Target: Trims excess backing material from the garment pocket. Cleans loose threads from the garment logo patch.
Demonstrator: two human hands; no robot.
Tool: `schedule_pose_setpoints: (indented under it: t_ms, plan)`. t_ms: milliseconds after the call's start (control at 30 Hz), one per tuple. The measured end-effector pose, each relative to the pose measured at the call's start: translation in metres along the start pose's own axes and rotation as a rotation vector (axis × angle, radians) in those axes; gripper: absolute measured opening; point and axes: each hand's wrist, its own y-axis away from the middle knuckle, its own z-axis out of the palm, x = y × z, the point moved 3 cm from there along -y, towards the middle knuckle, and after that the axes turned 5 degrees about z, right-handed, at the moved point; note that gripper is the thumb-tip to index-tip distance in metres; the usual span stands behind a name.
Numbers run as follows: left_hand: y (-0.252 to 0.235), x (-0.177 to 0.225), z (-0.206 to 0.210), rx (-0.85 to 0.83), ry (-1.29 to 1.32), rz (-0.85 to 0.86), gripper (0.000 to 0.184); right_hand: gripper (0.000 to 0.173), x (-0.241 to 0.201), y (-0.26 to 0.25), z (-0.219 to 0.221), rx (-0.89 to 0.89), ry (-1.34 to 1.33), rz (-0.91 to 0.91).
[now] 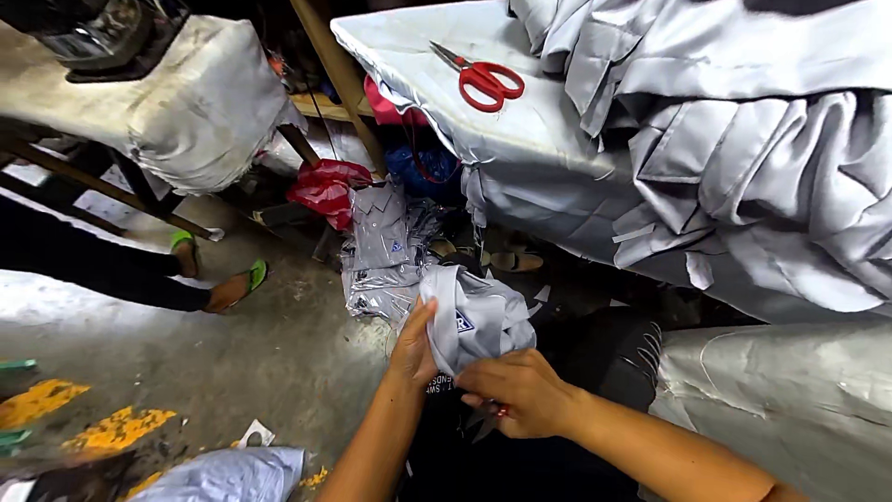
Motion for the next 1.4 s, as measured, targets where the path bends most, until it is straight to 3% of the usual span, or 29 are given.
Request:
schedule_pose_setpoints:
  t_ms: [100,167,200,233,300,400,433,500,567,667,800,900,967,1067,1200,1400]
  plan:
    - [-0.003,0.007,0.011,0.050,-0.172,0.006,0.039,0.030,0.022,-0.011,-0.023,0.278,-0.117,0.322]
    - [-0.004,0.008,0.014,-0.024,-0.197,-0.021,0.036,0.052,0.051,-0.014,-0.027,0.224,-0.200,0.551]
    - [-0.004,0.009,0.015,-0.055,-0.193,-0.036,0.033,0.053,0.065,-0.012,-0.024,0.162,-0.287,0.629]
    - [-0.005,0.010,0.016,-0.065,-0.193,-0.047,0.031,0.040,0.074,-0.010,-0.019,0.143,-0.363,0.663]
    - [-0.008,0.012,0.016,-0.040,-0.267,-0.040,0.030,0.022,0.079,-0.011,-0.017,0.150,-0.396,0.645]
    - [-0.009,0.010,0.008,-0.053,-0.649,0.048,0.060,0.021,0.071,-0.015,-0.027,0.162,-0.307,0.532]
    - [-0.010,0.009,0.004,-0.026,-0.780,0.077,0.063,0.020,0.068,-0.017,-0.032,0.162,-0.280,0.491]
    - [-0.009,0.009,-0.001,0.033,-0.891,0.144,0.037,0.018,0.065,-0.020,-0.043,0.176,-0.252,0.437]
    - [-0.006,0.016,0.000,0.058,-0.799,0.154,0.008,0.015,0.067,-0.022,-0.054,0.209,-0.251,0.418]
    - [-0.001,0.022,0.006,0.052,-0.511,0.109,0.029,0.012,0.078,-0.019,-0.065,0.254,-0.255,0.465]
    - [0.002,0.009,0.016,0.018,-0.151,-0.079,0.038,0.014,0.085,-0.017,-0.063,0.250,-0.184,0.521]
    - [0.001,-0.001,0.024,0.073,-0.200,-0.108,0.025,0.017,0.082,-0.015,-0.062,0.240,-0.057,0.522]
    - [0.001,-0.001,0.029,0.102,-0.256,-0.074,0.017,0.025,0.077,-0.012,-0.068,0.237,0.095,0.614]
    - [0.003,0.002,0.032,0.020,-0.284,-0.033,0.026,0.043,0.067,-0.009,-0.081,0.209,0.173,0.736]
    - [0.006,0.002,0.035,-0.039,-0.288,-0.001,0.034,0.030,0.052,-0.005,-0.086,0.195,0.090,0.600]
    - [0.005,-0.005,0.039,0.003,-0.349,0.070,0.034,0.037,0.042,-0.013,-0.085,0.168,0.147,0.457]
